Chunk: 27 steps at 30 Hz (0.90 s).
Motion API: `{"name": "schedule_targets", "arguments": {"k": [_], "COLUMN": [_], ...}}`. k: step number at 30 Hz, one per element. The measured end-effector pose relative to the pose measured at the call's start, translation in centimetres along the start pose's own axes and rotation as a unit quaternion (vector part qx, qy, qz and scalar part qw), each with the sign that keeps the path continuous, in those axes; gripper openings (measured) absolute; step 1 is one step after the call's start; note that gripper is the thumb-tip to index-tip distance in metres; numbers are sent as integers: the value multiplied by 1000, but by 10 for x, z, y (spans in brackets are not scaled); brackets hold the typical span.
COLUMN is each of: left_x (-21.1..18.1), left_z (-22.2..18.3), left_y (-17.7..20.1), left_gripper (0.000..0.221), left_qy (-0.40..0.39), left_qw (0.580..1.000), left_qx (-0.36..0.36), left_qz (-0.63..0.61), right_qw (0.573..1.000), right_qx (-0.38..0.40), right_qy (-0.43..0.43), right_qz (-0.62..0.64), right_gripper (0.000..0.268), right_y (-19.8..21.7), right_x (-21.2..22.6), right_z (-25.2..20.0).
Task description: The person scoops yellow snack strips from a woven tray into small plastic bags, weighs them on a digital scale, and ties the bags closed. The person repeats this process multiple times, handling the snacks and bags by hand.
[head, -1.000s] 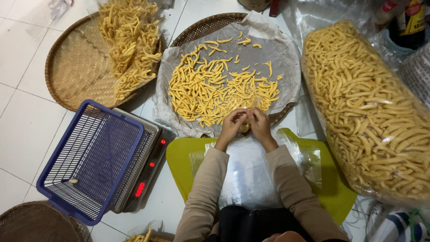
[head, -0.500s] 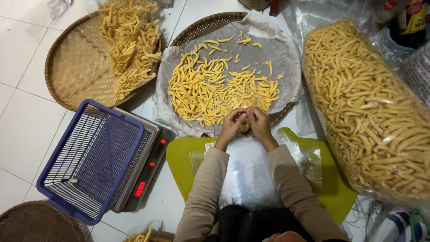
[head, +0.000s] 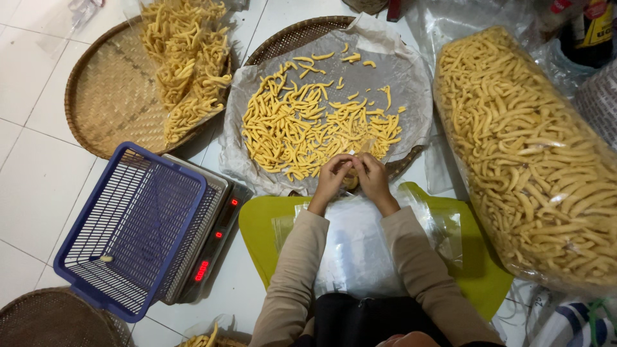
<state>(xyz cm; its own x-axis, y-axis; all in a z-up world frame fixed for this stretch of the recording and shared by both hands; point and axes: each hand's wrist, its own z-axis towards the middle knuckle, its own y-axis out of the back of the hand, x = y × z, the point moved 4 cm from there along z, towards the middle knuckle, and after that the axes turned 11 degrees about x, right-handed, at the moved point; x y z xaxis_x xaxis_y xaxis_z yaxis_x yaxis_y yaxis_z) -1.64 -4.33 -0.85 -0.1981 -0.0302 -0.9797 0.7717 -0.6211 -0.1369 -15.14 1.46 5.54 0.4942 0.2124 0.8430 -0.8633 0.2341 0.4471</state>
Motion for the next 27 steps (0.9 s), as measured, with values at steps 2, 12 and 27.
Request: {"name": "schedule_targets", "arguments": {"k": [2, 12, 27], "left_x": [1, -52, -89], "left_z": [0, -8, -12], "left_y": [1, -15, -3], "left_gripper": [18, 18, 30], "left_qy": [12, -12, -31], "left_qw": [1000, 982, 912], "left_qx": [-3, -37, -184], "left_qz": [-6, 183, 365], "right_qw": [1000, 998, 998], "right_qx": [8, 43, -28], "right_qy": [-5, -14, -22], "right_qz": [0, -34, -61], "right_gripper": [25, 17, 20], "right_y": [0, -2, 2], "right_x": [1, -2, 2], "right_z": [0, -1, -2]}}
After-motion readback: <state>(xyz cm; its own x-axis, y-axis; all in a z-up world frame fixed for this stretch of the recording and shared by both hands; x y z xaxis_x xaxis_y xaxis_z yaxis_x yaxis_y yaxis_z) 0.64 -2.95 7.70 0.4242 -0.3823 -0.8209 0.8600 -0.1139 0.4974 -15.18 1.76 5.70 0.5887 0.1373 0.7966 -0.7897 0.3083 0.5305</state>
